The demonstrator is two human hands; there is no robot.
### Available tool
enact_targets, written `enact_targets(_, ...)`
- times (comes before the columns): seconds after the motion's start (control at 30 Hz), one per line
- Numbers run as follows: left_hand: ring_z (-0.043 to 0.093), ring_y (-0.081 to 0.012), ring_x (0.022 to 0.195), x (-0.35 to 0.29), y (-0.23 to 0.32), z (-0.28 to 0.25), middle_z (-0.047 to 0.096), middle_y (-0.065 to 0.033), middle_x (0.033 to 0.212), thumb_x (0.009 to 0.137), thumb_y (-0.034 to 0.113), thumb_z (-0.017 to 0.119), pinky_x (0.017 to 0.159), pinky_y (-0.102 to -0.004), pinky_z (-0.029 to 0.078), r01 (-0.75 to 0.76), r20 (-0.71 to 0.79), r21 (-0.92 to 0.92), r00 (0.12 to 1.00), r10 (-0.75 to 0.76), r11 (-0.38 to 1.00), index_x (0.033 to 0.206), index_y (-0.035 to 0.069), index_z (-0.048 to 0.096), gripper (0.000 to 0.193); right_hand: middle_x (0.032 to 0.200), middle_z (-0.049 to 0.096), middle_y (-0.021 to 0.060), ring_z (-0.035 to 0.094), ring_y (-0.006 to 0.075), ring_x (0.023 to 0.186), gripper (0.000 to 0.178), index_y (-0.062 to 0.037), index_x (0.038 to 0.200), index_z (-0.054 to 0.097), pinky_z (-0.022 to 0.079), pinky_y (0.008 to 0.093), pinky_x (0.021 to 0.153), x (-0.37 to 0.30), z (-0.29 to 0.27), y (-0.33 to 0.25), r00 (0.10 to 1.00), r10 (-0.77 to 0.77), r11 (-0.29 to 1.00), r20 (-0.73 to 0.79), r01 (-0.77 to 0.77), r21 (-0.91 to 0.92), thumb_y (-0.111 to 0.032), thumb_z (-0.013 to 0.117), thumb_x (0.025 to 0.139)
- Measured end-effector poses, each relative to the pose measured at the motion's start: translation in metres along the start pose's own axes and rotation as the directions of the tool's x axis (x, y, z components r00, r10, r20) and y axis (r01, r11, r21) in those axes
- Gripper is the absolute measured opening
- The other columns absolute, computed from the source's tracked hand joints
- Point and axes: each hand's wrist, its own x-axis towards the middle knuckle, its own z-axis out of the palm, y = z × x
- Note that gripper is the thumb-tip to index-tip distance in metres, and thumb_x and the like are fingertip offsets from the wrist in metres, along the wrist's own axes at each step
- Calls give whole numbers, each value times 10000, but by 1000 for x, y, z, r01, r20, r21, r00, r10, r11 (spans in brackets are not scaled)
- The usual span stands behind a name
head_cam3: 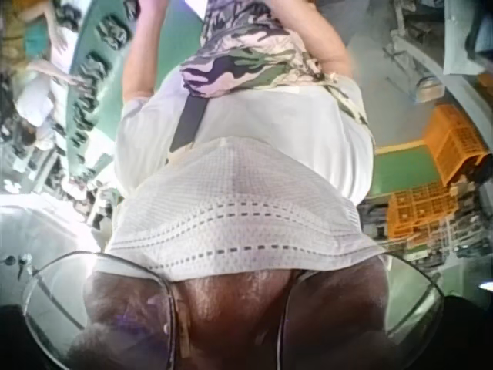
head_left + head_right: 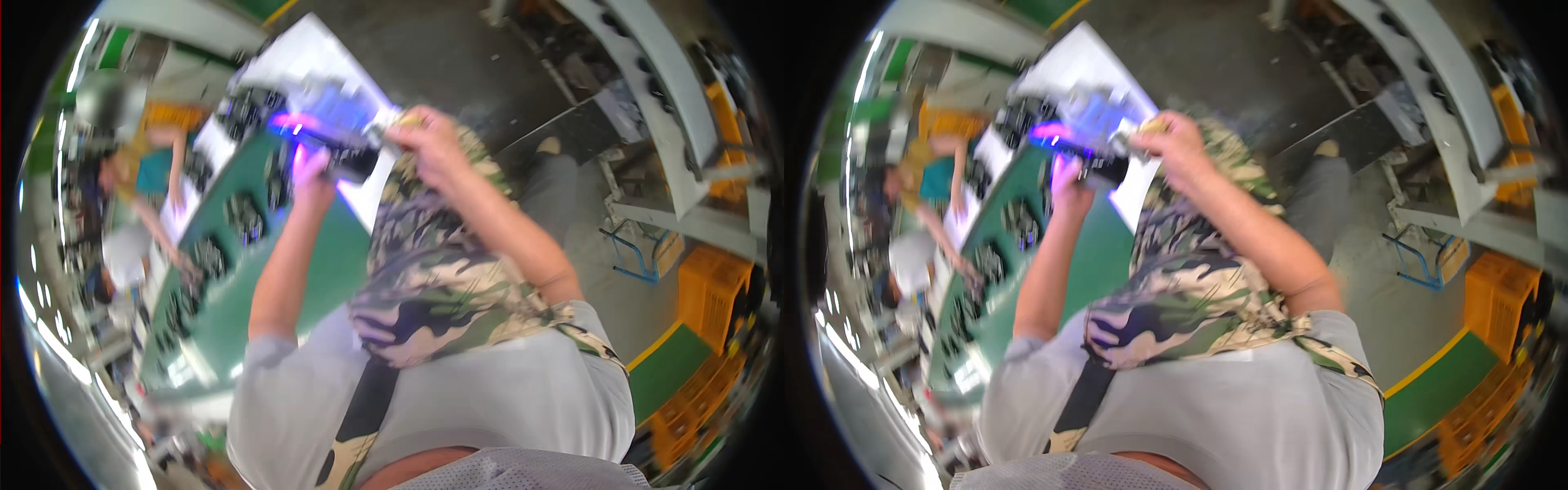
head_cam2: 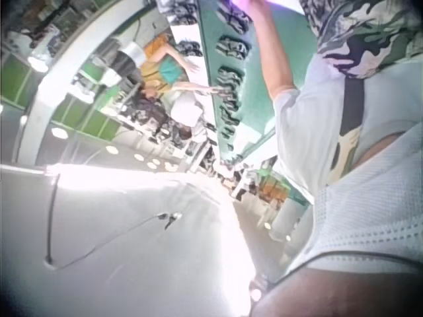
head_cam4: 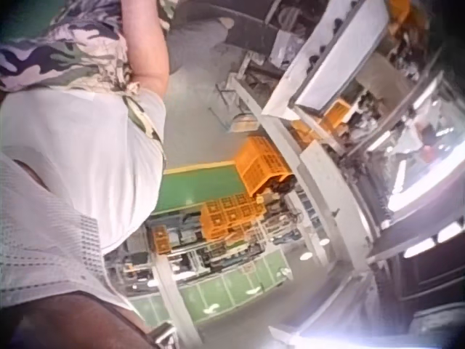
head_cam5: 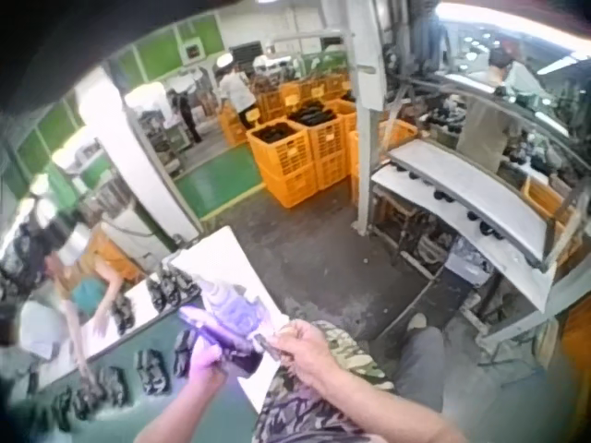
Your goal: The worker applies glue to the edges of various shoe soles on a factory conveyor belt using an applicator.
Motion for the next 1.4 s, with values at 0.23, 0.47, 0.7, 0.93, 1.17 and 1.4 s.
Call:
enact_targets(0.23, 587, -282, 1141, 36, 7, 81, 577, -135, 1223, 744, 103, 707, 1055, -408, 442, 23, 124, 227, 991, -53, 974, 1381, 5, 390, 719, 754, 593, 3, 552, 99, 602, 137, -95, 905, 570, 382, 246, 500, 20, -112, -5, 981, 11, 932, -193, 60, 357, -88, 699, 860)
enact_targets(0.47, 607, -241, 1049, 89, 18, 224, 600, -115, 1136, 757, 144, 723, 973, -370, 483, -63, 314, 352, 948, -54, 934, 1279, -4, 469, 599, 817, 605, -12, 569, 122, 662, 231, -169, 942, 545, 391, 287, 549, -4, -226, 20, 889, 51, 939, -454, 112, 324, -143, 739, 819)
enact_targets(0.7, 605, -235, 1004, 151, 12, 405, 595, -125, 1113, 728, 54, 730, 918, -368, 498, -180, 454, 511, 887, -86, 841, 1279, -45, 463, 621, 684, 581, 10, 507, 107, 527, 146, -105, 807, 578, 333, 264, 424, -5, -284, 33, 798, 11, 941, -603, 195, 276, -90, 722, 787)
enact_targets(0.93, 638, -266, 983, 274, -70, 523, 616, -185, 1141, 650, 155, 869, 857, -365, 536, -390, 495, 769, 865, -86, 507, 1335, -105, 411, 864, 688, 578, 14, 502, 102, 539, 179, -79, 827, 575, 357, 257, 467, 11, -297, 9, 808, -30, 945, -588, 215, 248, -101, 748, 788)
enact_targets(1.17, 642, -361, 1057, 348, -158, 612, 643, -252, 1166, 573, 402, 887, 919, -406, 505, -661, 669, 742, 741, 55, -112, 1199, -80, 506, 877, 723, 585, -2, 508, 87, 574, 211, -84, 821, 565, 367, 246, 486, 10, -296, 7, 816, 1, 892, -577, 261, 370, -80, 772, 780)
enact_targets(1.4, 624, -432, 1015, 350, -236, 595, 670, -252, 1026, 840, 156, 569, 868, -492, 503, -724, 710, 648, 686, -159, -236, 1029, 34, 666, 244, 736, 574, -19, 506, 80, 593, 195, -100, 838, 556, 392, 243, 513, 16, -289, 19, 822, -22, 909, -570, 254, 330, -55, 741, 796)
